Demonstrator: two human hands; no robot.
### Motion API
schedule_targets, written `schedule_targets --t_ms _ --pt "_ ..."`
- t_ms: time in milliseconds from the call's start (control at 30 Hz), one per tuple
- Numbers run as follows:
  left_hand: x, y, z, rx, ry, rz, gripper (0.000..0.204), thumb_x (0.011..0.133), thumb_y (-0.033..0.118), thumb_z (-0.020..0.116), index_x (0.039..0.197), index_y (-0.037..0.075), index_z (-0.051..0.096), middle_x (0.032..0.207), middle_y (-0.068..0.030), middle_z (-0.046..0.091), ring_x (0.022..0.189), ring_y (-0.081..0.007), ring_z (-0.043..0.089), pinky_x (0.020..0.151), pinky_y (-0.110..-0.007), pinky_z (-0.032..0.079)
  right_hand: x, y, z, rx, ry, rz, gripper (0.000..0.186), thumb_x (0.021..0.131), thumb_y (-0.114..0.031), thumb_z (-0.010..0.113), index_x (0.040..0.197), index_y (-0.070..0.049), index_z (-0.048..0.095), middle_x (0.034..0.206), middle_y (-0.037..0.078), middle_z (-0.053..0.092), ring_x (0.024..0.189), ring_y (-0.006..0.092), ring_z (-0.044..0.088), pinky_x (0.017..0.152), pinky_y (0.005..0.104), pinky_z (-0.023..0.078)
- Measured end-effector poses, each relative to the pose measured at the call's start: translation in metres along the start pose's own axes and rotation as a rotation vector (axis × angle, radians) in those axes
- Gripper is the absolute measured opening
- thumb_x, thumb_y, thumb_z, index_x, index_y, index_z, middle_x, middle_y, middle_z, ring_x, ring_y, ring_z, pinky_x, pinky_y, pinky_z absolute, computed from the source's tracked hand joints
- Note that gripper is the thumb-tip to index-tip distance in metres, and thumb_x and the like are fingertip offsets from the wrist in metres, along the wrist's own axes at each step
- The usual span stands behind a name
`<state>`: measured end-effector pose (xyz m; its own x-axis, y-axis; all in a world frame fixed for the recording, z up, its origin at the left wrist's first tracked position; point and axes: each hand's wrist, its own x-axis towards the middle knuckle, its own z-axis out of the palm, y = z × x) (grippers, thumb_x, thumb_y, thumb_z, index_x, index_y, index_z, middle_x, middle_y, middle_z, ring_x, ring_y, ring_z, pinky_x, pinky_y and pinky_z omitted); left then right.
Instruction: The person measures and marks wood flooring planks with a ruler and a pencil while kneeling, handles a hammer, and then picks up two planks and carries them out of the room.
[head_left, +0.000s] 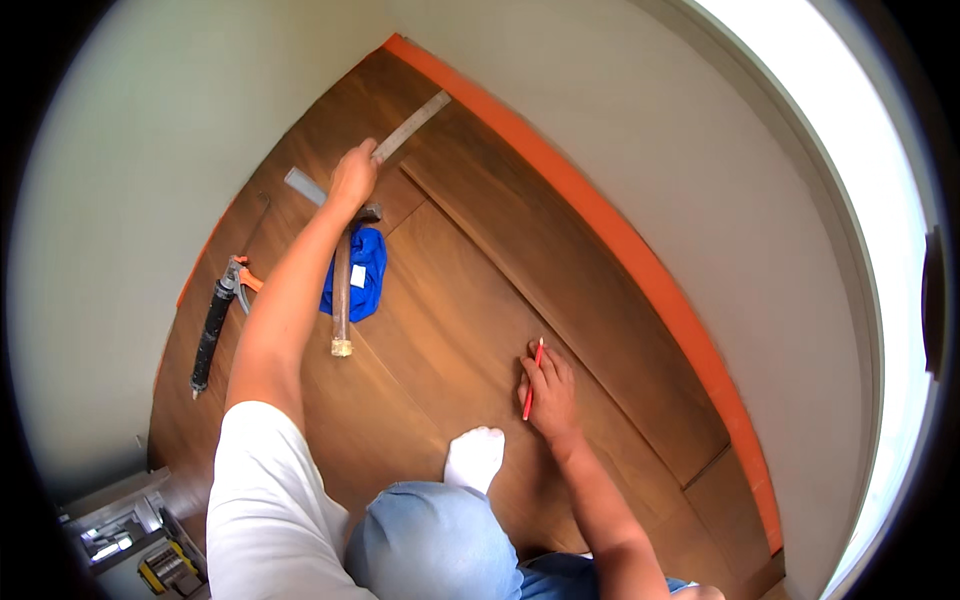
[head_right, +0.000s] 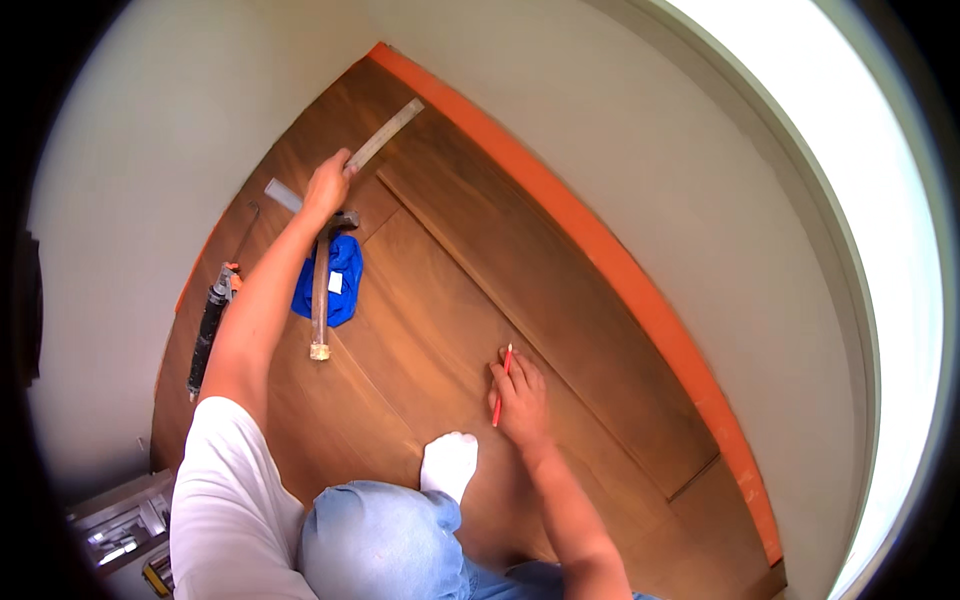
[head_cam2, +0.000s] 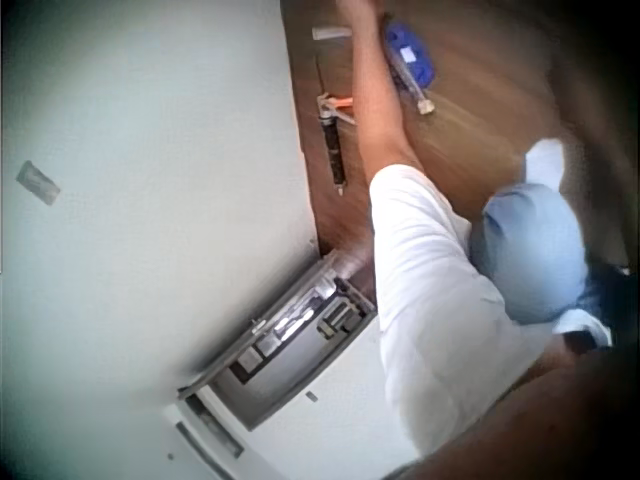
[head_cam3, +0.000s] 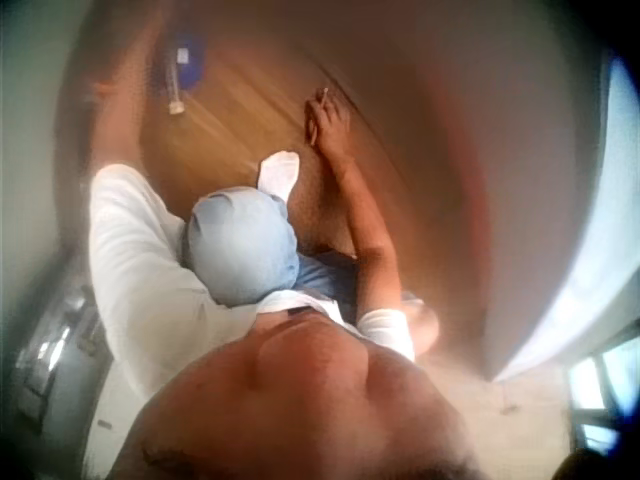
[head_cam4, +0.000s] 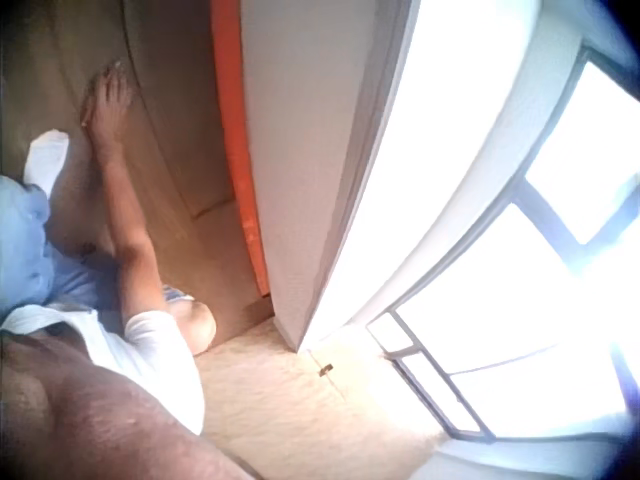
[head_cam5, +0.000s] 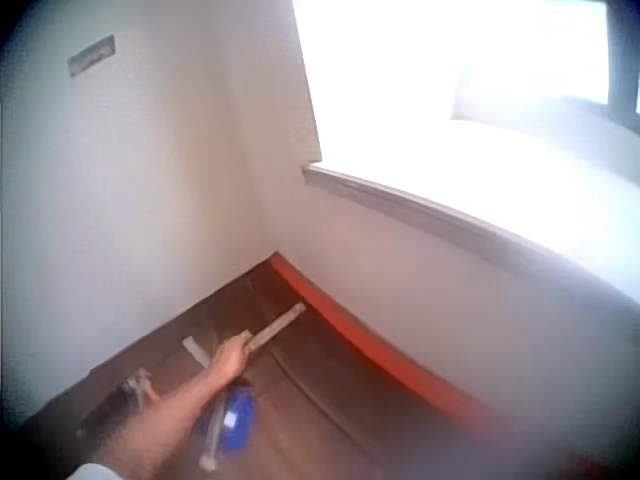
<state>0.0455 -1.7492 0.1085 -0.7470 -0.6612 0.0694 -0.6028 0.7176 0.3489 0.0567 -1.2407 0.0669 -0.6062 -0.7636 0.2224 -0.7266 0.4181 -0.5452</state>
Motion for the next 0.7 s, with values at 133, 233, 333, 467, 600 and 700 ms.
schedule_targets --t_ms 133,233,333,467,600,700 --pt "0.044 -0.001 0.056 0.073 -0.034 -0.026 0.025 0.100 0.022 0.058 0.121 0.009 0.061 0.111 -0.0218 0.070 0.108 -0.0450 0.065 0.089 -0.055 0.051 0.000 0.003 -0.002 -0.015 -0.048 0.030 0.035 0.079 -0.004 0.074 0.114 -0.009 0.068 0.134 0.010 0.067 0.123 0.0331 0.060 0.102 0.0457 0.049" --pt "0.065 0.005 0.080 0.119 -0.047 -0.086 0.026 0.100 0.021 0.057 0.122 0.010 0.063 0.114 -0.0211 0.070 0.109 -0.0437 0.066 0.091 -0.055 0.053 0.004 0.007 -0.001 -0.030 -0.068 0.042 0.036 0.078 -0.004 0.074 0.113 -0.009 0.068 0.133 0.010 0.067 0.122 0.0325 0.060 0.101 0.0447 0.049" --pt "0.084 0.001 0.094 0.158 -0.071 -0.098 0.026 0.100 0.021 0.056 0.123 0.012 0.065 0.115 -0.0207 0.070 0.110 -0.0432 0.066 0.091 -0.055 0.054 0.001 0.010 0.004 -0.054 -0.087 0.045 0.041 0.075 -0.008 0.075 0.115 -0.012 0.068 0.132 0.008 0.066 0.122 0.0310 0.060 0.100 0.0462 0.050" --pt "0.096 -0.007 0.103 0.185 -0.043 -0.047 0.026 0.101 0.023 0.056 0.123 0.013 0.067 0.115 -0.0207 0.070 0.109 -0.0419 0.067 0.090 -0.054 0.054 0.003 0.013 0.006 -0.072 -0.101 0.048 0.045 0.073 -0.012 0.076 0.117 -0.013 0.068 0.132 0.007 0.066 0.122 0.0301 0.059 0.100 0.0469 0.049" --pt "0.105 -0.003 0.105 0.182 -0.019 -0.039 0.028 0.100 0.023 0.058 0.124 0.013 0.068 0.115 -0.0207 0.069 0.111 -0.0405 0.066 0.091 -0.054 0.053 0.004 0.013 0.005 -0.067 -0.109 0.058 0.044 0.073 -0.012 0.076 0.117 -0.013 0.069 0.132 0.007 0.066 0.122 0.0293 0.059 0.099 0.0459 0.049" --pt "0.108 -0.007 0.108 0.214 0.052 0.001 0.030 0.099 0.021 0.060 0.127 0.013 0.067 0.115 -0.0200 0.068 0.110 -0.0401 0.064 0.092 -0.052 0.053 0.005 0.012 0.006 -0.058 -0.107 0.061 0.044 0.073 -0.012 0.076 0.116 -0.013 0.070 0.132 0.006 0.066 0.122 0.0290 0.059 0.099 0.0455 0.049"
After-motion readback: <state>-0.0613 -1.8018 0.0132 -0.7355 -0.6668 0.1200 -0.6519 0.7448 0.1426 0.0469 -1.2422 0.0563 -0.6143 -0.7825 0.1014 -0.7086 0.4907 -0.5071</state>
